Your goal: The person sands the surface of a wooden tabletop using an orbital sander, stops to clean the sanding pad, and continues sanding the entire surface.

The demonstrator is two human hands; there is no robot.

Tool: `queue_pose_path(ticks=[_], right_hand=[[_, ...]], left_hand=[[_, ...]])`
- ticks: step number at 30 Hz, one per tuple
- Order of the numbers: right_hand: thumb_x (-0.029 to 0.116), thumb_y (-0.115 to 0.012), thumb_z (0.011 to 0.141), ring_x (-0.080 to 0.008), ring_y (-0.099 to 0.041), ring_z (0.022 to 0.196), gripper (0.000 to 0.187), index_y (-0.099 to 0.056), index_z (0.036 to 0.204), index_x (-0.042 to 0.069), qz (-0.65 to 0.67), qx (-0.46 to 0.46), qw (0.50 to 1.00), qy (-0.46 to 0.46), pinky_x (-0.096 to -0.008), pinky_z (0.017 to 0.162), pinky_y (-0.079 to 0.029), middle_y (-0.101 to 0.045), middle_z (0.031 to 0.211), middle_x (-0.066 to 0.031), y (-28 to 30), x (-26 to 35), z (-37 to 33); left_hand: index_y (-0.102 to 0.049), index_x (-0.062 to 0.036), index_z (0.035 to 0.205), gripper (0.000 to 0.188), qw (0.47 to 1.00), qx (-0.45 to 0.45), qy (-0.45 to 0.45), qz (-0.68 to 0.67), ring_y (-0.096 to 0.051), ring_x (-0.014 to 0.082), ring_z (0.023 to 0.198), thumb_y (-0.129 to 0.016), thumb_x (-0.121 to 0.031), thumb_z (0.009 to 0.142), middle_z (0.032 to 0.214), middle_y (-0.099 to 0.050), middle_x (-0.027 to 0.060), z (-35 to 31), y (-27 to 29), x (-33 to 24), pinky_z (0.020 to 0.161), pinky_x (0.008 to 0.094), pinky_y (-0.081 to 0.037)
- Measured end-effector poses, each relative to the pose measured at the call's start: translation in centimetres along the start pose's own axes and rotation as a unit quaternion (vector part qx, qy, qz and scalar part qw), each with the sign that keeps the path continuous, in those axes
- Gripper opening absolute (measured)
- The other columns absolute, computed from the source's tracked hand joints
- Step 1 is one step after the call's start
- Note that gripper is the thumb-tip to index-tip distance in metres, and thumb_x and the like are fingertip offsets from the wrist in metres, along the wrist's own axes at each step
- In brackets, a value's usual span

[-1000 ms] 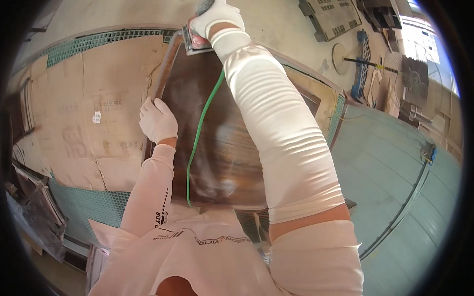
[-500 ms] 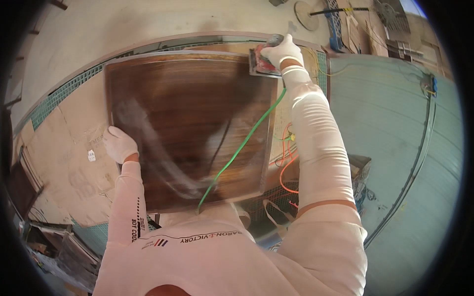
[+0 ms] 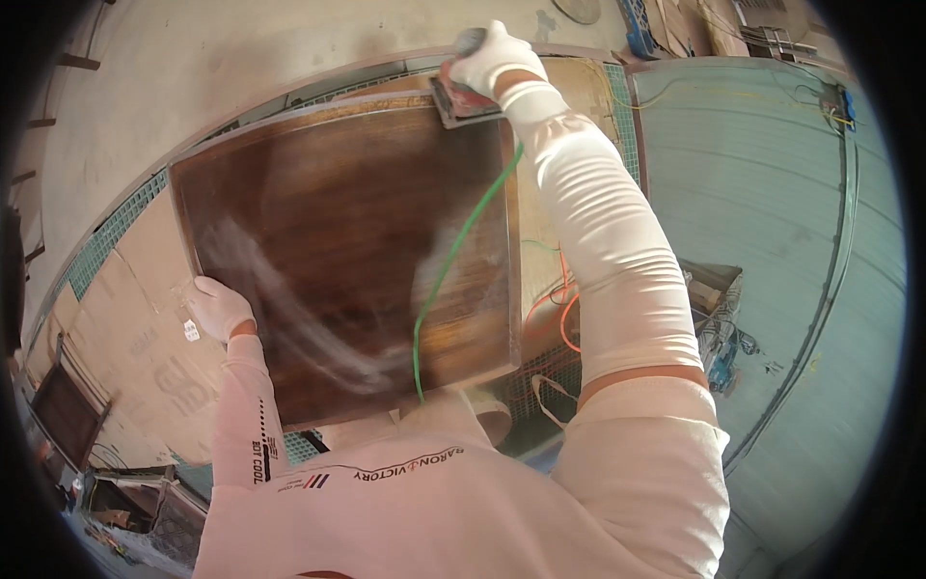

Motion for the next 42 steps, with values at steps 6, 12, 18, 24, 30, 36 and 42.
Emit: queue_pose_path(ticks=[6,12,18,24,30,36,42], right_hand=[[0.043,-0.079,0.068,-0.0324,-0.067,0.113,0.078,-0.053,0.135,0.013,-0.033,-0.036,0.994,-0.093,-0.0383,0.095,-0.054,-0.068,0.122,-0.0179,2.0,-9.8,1.7],[0.038,-0.085,0.065,-0.0292,-0.068,0.106,0.079,-0.053,0.127,0.003,0.206,-0.064,0.975,-0.058,-0.0352,0.094,-0.051,-0.069,0.114,-0.0180,1.7,-14.6,-2.3],[0.038,-0.087,0.062,-0.0360,-0.065,0.109,0.081,-0.051,0.128,0.008,0.250,-0.076,0.964,0.046,-0.0413,0.095,-0.052,-0.067,0.115,-0.0212,-5.7,-13.7,-7.2],[0.044,-0.082,0.066,-0.0405,-0.065,0.109,0.080,-0.052,0.131,0.010,0.219,-0.077,0.972,0.025,-0.0428,0.095,-0.052,-0.066,0.115,-0.0250,-2.1,-11.5,-3.6],[0.038,-0.082,0.068,-0.0416,-0.063,0.110,0.076,-0.048,0.131,0.012,0.257,-0.014,0.966,-0.006,-0.0438,0.095,-0.052,-0.065,0.114,-0.0245,-5.1,-14.9,-11.7],[0.039,-0.082,0.070,-0.0413,-0.060,0.111,0.078,-0.046,0.134,0.011,0.266,-0.019,0.964,-0.014,-0.0447,0.098,-0.050,-0.062,0.117,-0.0248,-6.9,-17.0,-16.8],[0.042,-0.079,0.072,-0.0393,-0.065,0.108,0.076,-0.048,0.132,0.006,0.318,-0.028,0.944,0.079,-0.0426,0.093,-0.051,-0.066,0.114,-0.0244,-2.4,-13.3,-3.0]], left_hand=[[-0.063,0.0008,0.113,0.051,1.000,0.006,0.006,-0.010,-0.058,0.0414,0.110,-0.032,-0.038,0.104,0.119,-0.064,0.0217,-0.4,0.3,-0.6,0.094,0.0473,-0.047],[-0.061,0.0034,0.109,0.033,0.981,-0.112,-0.156,0.011,-0.054,0.0437,0.109,-0.044,-0.023,0.098,0.116,-0.060,0.0258,-0.2,-0.9,-2.1,0.096,0.0487,-0.043],[-0.046,0.0019,0.139,0.049,0.905,-0.065,-0.419,0.022,-0.040,0.0413,0.136,-0.056,-0.020,0.096,0.142,-0.048,0.0220,-10.5,-3.5,-11.6,0.115,0.0539,-0.032],[-0.040,0.0007,0.144,0.054,0.905,-0.035,-0.424,0.006,-0.038,0.0404,0.139,-0.055,-0.021,0.097,0.150,-0.041,0.0195,-11.5,-4.1,-12.5,0.116,0.0551,-0.031],[-0.040,-0.0006,0.145,0.053,0.906,-0.033,-0.422,0.016,-0.036,0.0398,0.141,-0.055,-0.021,0.098,0.151,-0.039,0.0167,-11.1,-3.8,-11.2,0.117,0.0555,-0.029],[-0.040,-0.0020,0.146,0.052,0.908,-0.022,-0.418,0.024,-0.034,0.0387,0.142,-0.051,-0.023,0.100,0.152,-0.039,0.0183,-11.1,-3.8,-11.2,0.118,0.0528,-0.027],[-0.039,-0.0025,0.145,0.052,0.898,-0.024,-0.438,0.013,-0.034,0.0393,0.142,-0.052,-0.023,0.099,0.152,-0.038,0.0175,-10.5,-3.9,-11.7,0.117,0.0529,-0.027]])
Point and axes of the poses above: each hand's wrist, its own z-axis towards the middle knuckle, its own y-axis out of the back of the hand, x = y × z, the point moved 3 cm from there along z, towards the middle knuckle
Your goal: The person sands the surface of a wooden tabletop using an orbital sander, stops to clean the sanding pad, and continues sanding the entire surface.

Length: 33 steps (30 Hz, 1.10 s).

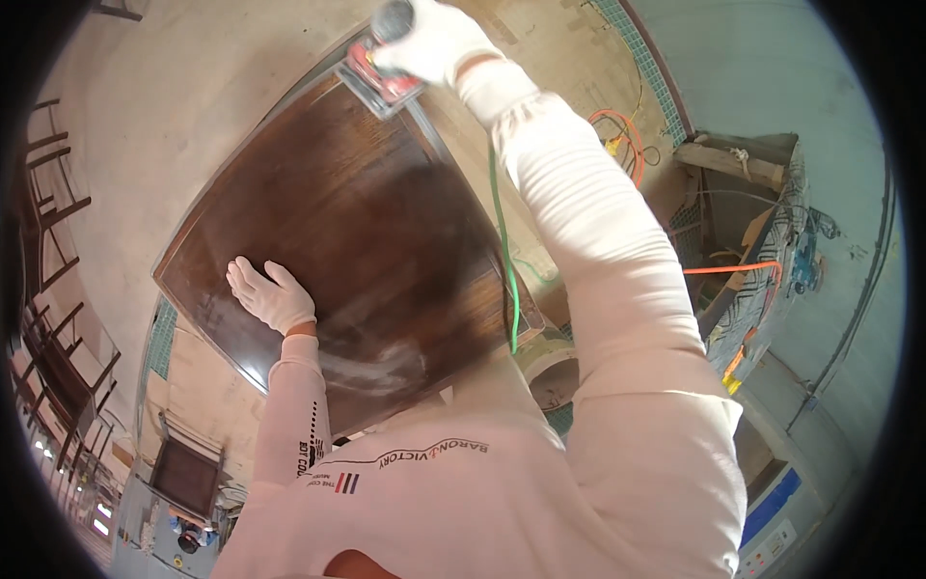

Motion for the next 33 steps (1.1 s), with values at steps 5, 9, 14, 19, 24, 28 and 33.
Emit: queue_pose_path(ticks=[5,9,14,19,24,28,33], right_hand=[[0.043,-0.076,0.075,-0.0426,-0.067,0.100,0.065,-0.053,0.121,0.003,-0.024,-0.022,0.999,0.002,-0.0451,0.085,-0.054,-0.068,0.106,-0.0263,0.1,-1.0,-2.7],[0.040,-0.080,0.070,-0.0421,-0.062,0.110,0.078,-0.048,0.133,0.008,-0.002,0.008,0.998,-0.064,-0.0439,0.096,-0.050,-0.065,0.115,-0.0244,-0.8,-5.2,-13.6],[0.037,-0.082,0.071,-0.0425,-0.060,0.112,0.075,-0.046,0.133,0.013,0.004,-0.011,0.982,-0.186,-0.0450,0.097,-0.049,-0.059,0.120,-0.0249,-1.8,-7.8,-29.2],[0.037,-0.081,0.073,-0.0411,-0.060,0.113,0.074,-0.047,0.135,0.014,-0.038,0.007,0.965,-0.261,-0.0453,0.096,-0.052,-0.057,0.122,-0.0220,-2.7,-7.8,-36.4],[0.046,-0.077,0.075,-0.0447,-0.064,0.103,0.073,-0.047,0.134,0.016,-0.047,-0.060,0.987,-0.141,-0.0487,0.089,-0.054,-0.059,0.116,-0.0244,-3.6,-6.0,-25.4],[0.042,-0.074,0.077,-0.0454,-0.066,0.097,0.058,-0.056,0.116,0.003,-0.002,-0.087,0.993,-0.078,-0.0476,0.084,-0.054,-0.068,0.106,-0.0284,-0.7,-1.0,-13.6],[0.040,-0.073,0.080,-0.0470,-0.066,0.094,0.048,-0.057,0.110,0.007,-0.001,-0.077,0.995,-0.069,-0.0490,0.084,-0.054,-0.067,0.098,-0.0277,-0.8,-1.4,-16.4]], left_hand=[[-0.041,-0.0014,0.143,0.049,1.000,-0.009,-0.002,0.007,-0.037,0.0394,0.139,-0.051,-0.022,0.099,0.147,-0.043,0.0203,0.3,-0.2,1.1,0.115,0.0510,-0.030],[-0.043,-0.0010,0.141,0.048,1.000,-0.016,0.004,0.016,-0.040,0.0389,0.137,-0.050,-0.024,0.100,0.147,-0.043,0.0219,0.8,-0.3,1.0,0.113,0.0503,-0.032],[-0.047,0.0013,0.138,0.048,1.000,-0.016,0.018,0.018,-0.043,0.0397,0.134,-0.046,-0.029,0.100,0.144,-0.047,0.0247,1.2,-0.3,0.4,0.109,0.0489,-0.036],[-0.047,0.0018,0.131,0.044,0.997,0.014,-0.074,0.033,-0.046,0.0425,0.127,-0.055,-0.022,0.094,0.137,-0.049,0.0240,-1.4,-0.5,-2.8,0.104,0.0530,-0.040],[-0.040,0.0004,0.141,0.052,0.991,0.019,-0.130,-0.005,-0.036,0.0388,0.139,-0.053,-0.022,0.096,0.148,-0.041,0.0190,-4.2,-0.9,-5.3,0.117,0.0537,-0.027],[-0.041,0.0000,0.141,0.052,0.989,0.017,-0.144,-0.021,-0.036,0.0407,0.137,-0.054,-0.023,0.097,0.148,-0.041,0.0214,-3.9,-0.8,-5.0,0.114,0.0529,-0.029],[-0.042,-0.0006,0.140,0.051,0.985,0.007,-0.167,-0.033,-0.037,0.0418,0.136,-0.055,-0.022,0.096,0.147,-0.042,0.0230,-4.0,-1.2,-5.2,0.111,0.0520,-0.032]])
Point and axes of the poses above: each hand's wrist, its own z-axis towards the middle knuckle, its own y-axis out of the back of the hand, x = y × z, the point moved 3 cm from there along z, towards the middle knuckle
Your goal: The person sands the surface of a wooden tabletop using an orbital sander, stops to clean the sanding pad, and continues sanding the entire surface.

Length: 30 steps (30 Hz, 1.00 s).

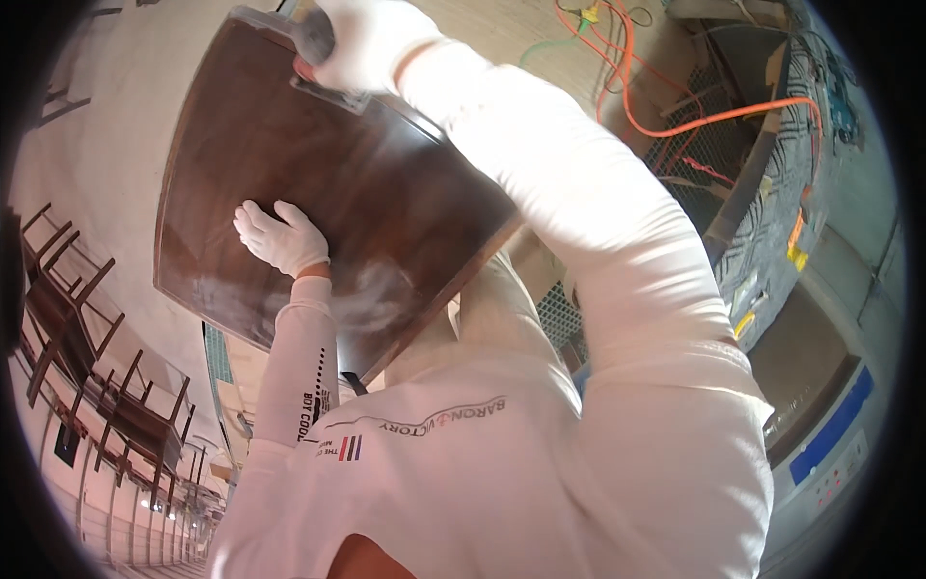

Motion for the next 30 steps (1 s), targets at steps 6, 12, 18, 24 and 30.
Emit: queue_pose_path(ticks=[6,12,18,24,30], right_hand=[[0.043,-0.077,0.075,-0.0451,-0.061,0.109,0.077,-0.044,0.138,0.017,-0.036,0.026,0.993,-0.108,-0.0473,0.093,-0.052,-0.057,0.118,-0.0274,-0.1,-9.0,-15.6],[0.035,-0.081,0.073,-0.0416,-0.062,0.110,0.070,-0.048,0.130,0.014,-0.017,0.032,0.981,-0.190,-0.0452,0.094,-0.053,-0.059,0.120,-0.0227,1.7,-11.5,-24.2],[0.033,-0.081,0.072,-0.0373,-0.066,0.103,0.064,-0.052,0.124,0.010,0.081,0.031,0.983,-0.160,-0.0412,0.091,-0.052,-0.065,0.112,-0.0209,1.9,-12.3,-21.1],[0.033,-0.083,0.072,-0.0358,-0.066,0.105,0.066,-0.051,0.125,0.010,0.091,0.074,0.981,-0.151,-0.0395,0.092,-0.052,-0.066,0.113,-0.0194,2.8,-14.0,-23.0],[0.032,-0.079,0.074,-0.0369,-0.066,0.103,0.068,-0.049,0.130,0.008,0.080,0.096,0.991,-0.051,-0.0401,0.093,-0.050,-0.067,0.110,-0.0223,1.5,-11.1,-11.0]], left_hand=[[-0.043,-0.0025,0.140,0.050,1.000,-0.004,0.023,0.012,-0.038,0.0398,0.136,-0.053,-0.026,0.097,0.148,-0.042,0.0224,0.1,0.0,0.6,0.113,0.0504,-0.030],[-0.044,-0.0036,0.139,0.049,0.999,-0.044,-0.002,0.010,-0.044,0.0392,0.128,-0.054,-0.026,0.096,0.145,-0.044,0.0212,0.5,-0.7,0.8,0.108,0.0500,-0.035],[-0.046,-0.0019,0.133,0.046,0.998,-0.055,-0.019,0.021,-0.049,0.0405,0.120,-0.058,-0.020,0.093,0.139,-0.048,0.0208,0.7,-0.6,0.8,0.101,0.0516,-0.041],[-0.047,-0.0012,0.131,0.044,0.998,-0.062,-0.019,0.021,-0.050,0.0408,0.116,-0.057,-0.019,0.092,0.137,-0.048,0.0206,0.8,-0.2,1.0,0.096,0.0524,-0.043],[-0.045,-0.0023,0.130,0.043,0.999,-0.034,-0.014,0.026,-0.050,0.0414,0.116,-0.056,-0.020,0.092,0.137,-0.048,0.0214,1.1,-0.1,0.8,0.096,0.0522,-0.043]])
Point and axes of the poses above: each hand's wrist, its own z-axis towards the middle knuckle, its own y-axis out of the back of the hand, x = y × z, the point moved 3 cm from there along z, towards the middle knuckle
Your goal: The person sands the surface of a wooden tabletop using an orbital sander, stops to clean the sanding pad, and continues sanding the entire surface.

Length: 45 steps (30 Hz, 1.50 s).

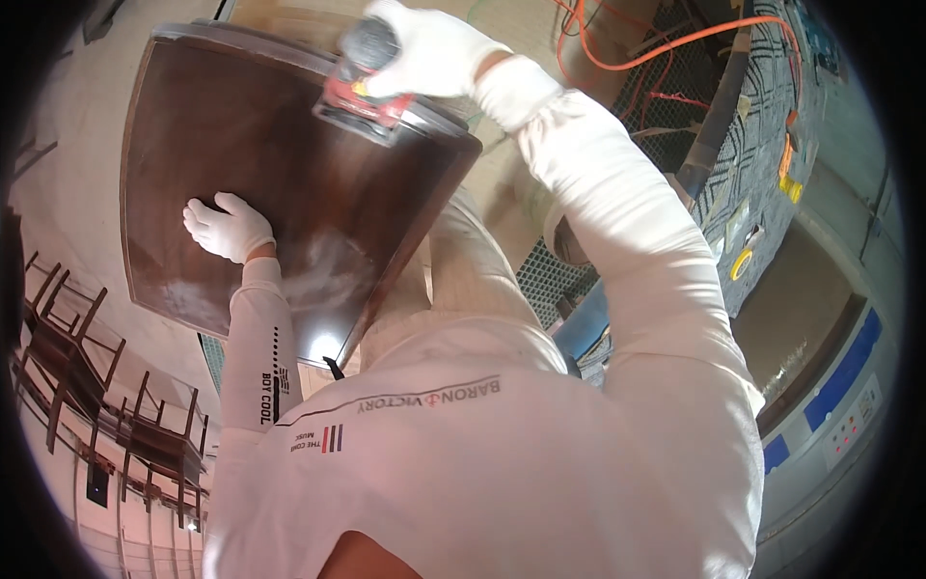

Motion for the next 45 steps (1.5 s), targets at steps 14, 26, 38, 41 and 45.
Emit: queue_pose_path(ticks=[14,26,38,41,45], right_hand=[[0.036,-0.082,0.070,-0.0384,-0.063,0.107,0.069,-0.052,0.127,0.012,-0.027,-0.081,0.981,-0.175,-0.0422,0.094,-0.051,-0.063,0.116,-0.0206,-1.6,-5.9,-17.7],[0.038,-0.083,0.069,-0.0409,-0.062,0.109,0.073,-0.049,0.127,0.010,-0.025,-0.099,0.972,-0.213,-0.0439,0.095,-0.050,-0.062,0.116,-0.0241,-4.1,-5.2,-18.7],[0.027,-0.088,0.065,-0.0304,-0.062,0.109,0.076,-0.046,0.124,0.002,0.166,-0.398,0.870,-0.239,-0.0383,0.096,-0.050,-0.060,0.117,-0.0175,-18.6,-1.9,-22.8],[0.028,-0.088,0.065,-0.0323,-0.062,0.108,0.076,-0.047,0.123,0.002,0.172,-0.424,0.855,-0.245,-0.0393,0.095,-0.050,-0.059,0.116,-0.0194,-19.1,-1.5,-22.8],[0.031,-0.085,0.069,-0.0365,-0.062,0.108,0.071,-0.049,0.123,0.001,0.197,-0.424,0.839,-0.279,-0.0415,0.093,-0.051,-0.061,0.117,-0.0230,-12.7,-4.3,-20.1]], left_hand=[[-0.046,-0.0019,0.131,0.045,1.000,0.012,0.016,0.004,-0.048,0.0396,0.122,-0.054,-0.026,0.094,0.139,-0.048,0.0195,0.4,-0.5,0.6,0.101,0.0516,-0.041],[-0.042,-0.0019,0.144,0.052,0.990,0.118,-0.082,-0.019,-0.033,0.0396,0.142,-0.051,-0.023,0.097,0.152,-0.039,0.0172,-6.9,2.4,2.4,0.117,0.0537,-0.029],[-0.039,-0.0024,0.148,0.055,0.985,0.150,-0.084,-0.034,-0.029,0.0366,0.146,-0.045,-0.029,0.100,0.155,-0.036,0.0165,-6.9,2.5,2.8,0.122,0.0517,-0.020],[-0.038,-0.0023,0.148,0.055,0.982,0.157,-0.099,-0.042,-0.029,0.0371,0.145,-0.044,-0.029,0.100,0.155,-0.036,0.0163,-7.7,2.7,2.9,0.122,0.0524,-0.021],[-0.037,-0.0025,0.148,0.054,0.979,0.145,-0.135,-0.048,-0.028,0.0378,0.145,-0.045,-0.027,0.100,0.156,-0.034,0.0164,-8.6,3.2,3.0,0.121,0.0530,-0.022]])
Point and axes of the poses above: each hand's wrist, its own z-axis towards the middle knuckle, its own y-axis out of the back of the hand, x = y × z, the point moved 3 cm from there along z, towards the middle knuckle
